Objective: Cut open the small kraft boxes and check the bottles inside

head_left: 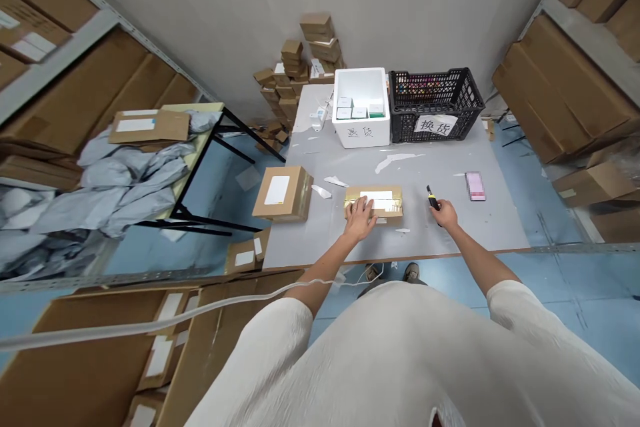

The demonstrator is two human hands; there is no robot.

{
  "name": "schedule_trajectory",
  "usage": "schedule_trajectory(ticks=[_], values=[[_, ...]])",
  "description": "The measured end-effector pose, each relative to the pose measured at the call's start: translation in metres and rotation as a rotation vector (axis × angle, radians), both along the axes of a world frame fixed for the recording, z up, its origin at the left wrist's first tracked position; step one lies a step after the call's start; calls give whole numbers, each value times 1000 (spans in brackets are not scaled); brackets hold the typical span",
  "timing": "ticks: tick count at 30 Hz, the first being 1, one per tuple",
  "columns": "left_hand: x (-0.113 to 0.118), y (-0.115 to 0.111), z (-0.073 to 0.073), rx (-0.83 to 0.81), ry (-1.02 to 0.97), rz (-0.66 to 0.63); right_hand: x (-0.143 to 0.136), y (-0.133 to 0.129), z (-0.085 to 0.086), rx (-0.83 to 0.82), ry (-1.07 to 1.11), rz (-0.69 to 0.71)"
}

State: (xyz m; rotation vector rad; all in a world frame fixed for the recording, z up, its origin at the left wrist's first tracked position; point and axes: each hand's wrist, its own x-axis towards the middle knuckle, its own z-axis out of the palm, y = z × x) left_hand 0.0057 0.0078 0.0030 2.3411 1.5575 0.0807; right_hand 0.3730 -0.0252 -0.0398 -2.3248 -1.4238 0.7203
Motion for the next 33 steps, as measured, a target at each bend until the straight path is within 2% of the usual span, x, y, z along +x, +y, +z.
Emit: schedule_trajectory(ticks=[4, 10, 14, 18, 21, 25, 33], values=[[-7, -13, 7, -31, 34, -4, -3, 0, -25, -147, 15, -77], [-9, -22, 6, -52, 70, 19, 0, -4, -60, -211, 7, -108], [-11, -27, 7, -57, 82, 27, 0, -7, -73, -244, -33, -89], [-12, -28, 8, -57, 77, 30, -1, -9, -78, -260, -54, -83], [-12, -25, 6, -71, 84, 32, -1, -11, -78, -229, -65, -97], [-11, -18, 1, -67, 71, 29, -10, -11, -69, -47, -20, -80], [-5, -5, 1, -17, -23, 14, -78, 25, -20, 266, 225, 233]])
